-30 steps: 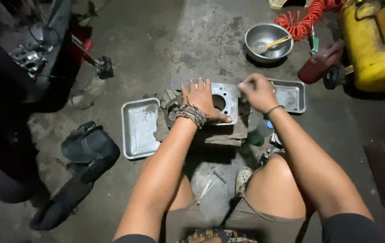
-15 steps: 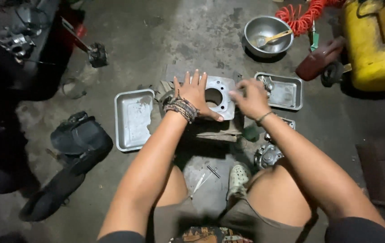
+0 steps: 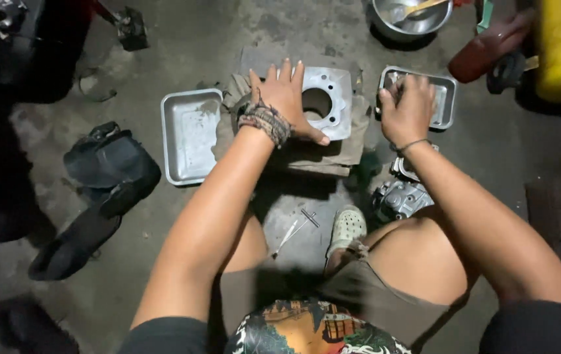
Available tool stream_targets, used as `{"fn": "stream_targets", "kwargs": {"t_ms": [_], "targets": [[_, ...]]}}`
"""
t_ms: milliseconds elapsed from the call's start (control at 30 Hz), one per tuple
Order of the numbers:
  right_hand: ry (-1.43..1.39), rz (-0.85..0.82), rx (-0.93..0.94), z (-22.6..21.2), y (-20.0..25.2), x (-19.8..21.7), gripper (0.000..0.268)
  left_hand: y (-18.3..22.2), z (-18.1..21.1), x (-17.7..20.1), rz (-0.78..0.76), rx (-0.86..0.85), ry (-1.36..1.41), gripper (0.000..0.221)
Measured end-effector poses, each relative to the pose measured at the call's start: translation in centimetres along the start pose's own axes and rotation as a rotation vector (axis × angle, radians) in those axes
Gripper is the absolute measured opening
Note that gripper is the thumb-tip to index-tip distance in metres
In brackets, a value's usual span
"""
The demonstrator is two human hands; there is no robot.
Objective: Wiping and inspecting a motorcycle engine cylinder block with a cloth
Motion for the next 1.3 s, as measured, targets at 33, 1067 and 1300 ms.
{"fn": "stream_targets", "kwargs": {"t_ms": [33,1067,1300], "targets": [[0.002,0.008,0.002,-1.1,-0.7,0.7,0.022,-0.3,0.0,0.2,0.008,-0.002,-0.002,0.164],[-0.156,-0.233,-0.028,-4.2,-1.2,2.3,0.026,0.9,0.7,0.2,0.077,-0.023,0.096,0.156],[0.096,-0.332,0.035,-1.7,-1.3,-0.2,0.024,0.5,0.7,-0.5,0.067,-0.032,0.089,0.152]]}}
Point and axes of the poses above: each hand's wrist, its own y-axis away from the middle knuckle, its own x-axis out of the back of the hand, z = x × y, the point moved 1 cm from there along -y, towards the middle knuckle
